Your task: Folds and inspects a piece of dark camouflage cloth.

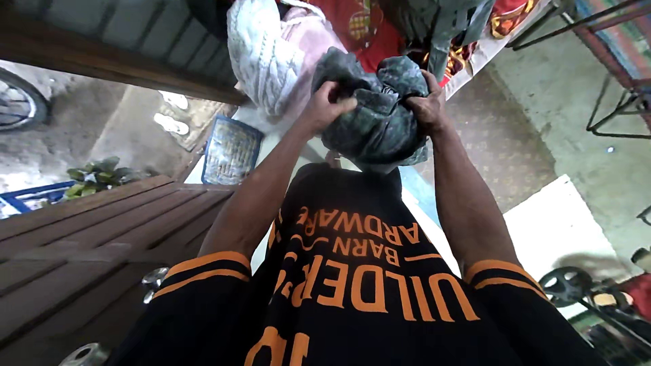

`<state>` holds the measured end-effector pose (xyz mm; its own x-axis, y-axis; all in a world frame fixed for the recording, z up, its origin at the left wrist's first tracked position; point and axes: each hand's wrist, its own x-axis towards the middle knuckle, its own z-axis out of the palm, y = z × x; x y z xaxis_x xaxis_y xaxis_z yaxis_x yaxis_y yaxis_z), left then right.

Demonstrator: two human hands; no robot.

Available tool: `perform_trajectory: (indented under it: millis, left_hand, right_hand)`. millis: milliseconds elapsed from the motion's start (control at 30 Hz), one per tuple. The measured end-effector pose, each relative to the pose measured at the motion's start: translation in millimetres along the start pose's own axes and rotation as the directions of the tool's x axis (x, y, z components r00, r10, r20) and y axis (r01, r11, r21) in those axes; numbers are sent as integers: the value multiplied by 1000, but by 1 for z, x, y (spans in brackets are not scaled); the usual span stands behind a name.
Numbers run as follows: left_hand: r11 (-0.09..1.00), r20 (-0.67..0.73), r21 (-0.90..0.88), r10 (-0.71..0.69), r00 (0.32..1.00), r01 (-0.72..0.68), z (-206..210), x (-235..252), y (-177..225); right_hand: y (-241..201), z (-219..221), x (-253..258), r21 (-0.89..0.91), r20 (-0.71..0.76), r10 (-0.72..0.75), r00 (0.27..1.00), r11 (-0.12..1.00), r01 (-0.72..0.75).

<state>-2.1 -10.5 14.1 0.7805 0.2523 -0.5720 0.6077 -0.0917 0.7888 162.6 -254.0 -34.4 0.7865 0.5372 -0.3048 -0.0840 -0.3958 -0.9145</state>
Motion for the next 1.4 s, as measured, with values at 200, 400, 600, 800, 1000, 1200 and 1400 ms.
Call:
perform_trajectory:
  millis: [200, 400, 600, 800, 1000, 1200, 1400]
  left_hand:
    - [987, -39, 7, 158, 987, -158, -1, 1, -12]
    - [976, -162, 77, 215, 963, -205, -6, 0, 3]
    - [883, -102, 336, 379, 920, -327, -11, 28, -5]
    - [751, 75, 334, 580, 811, -569, 12, -1, -25]
    - [740, 59, 328, 604, 794, -587, 79, -35, -20]
    - [671, 174, 491, 550, 817, -556, 103, -37, -24]
    - [560, 206, 532, 642, 738, -636, 126, -44, -25]
  right_hand:
    - [13, -4, 5, 135, 18, 50, 999, 989, -52]
    - [15, -4, 4, 121, 5, 76, 997, 990, -76]
    - [0, 2, -8, 60, -24, -2, 1000, 998, 3]
    - [-19, 30, -99, -155, -35, -225, 974, 964, 217]
    - [11, 85, -179, -89, -45, -86, 995, 993, 82]
    - [-23, 51, -174, -379, 299, 232, 926, 919, -108]
    - [-127, 0, -119, -652, 268, -170, 948, 693, 309]
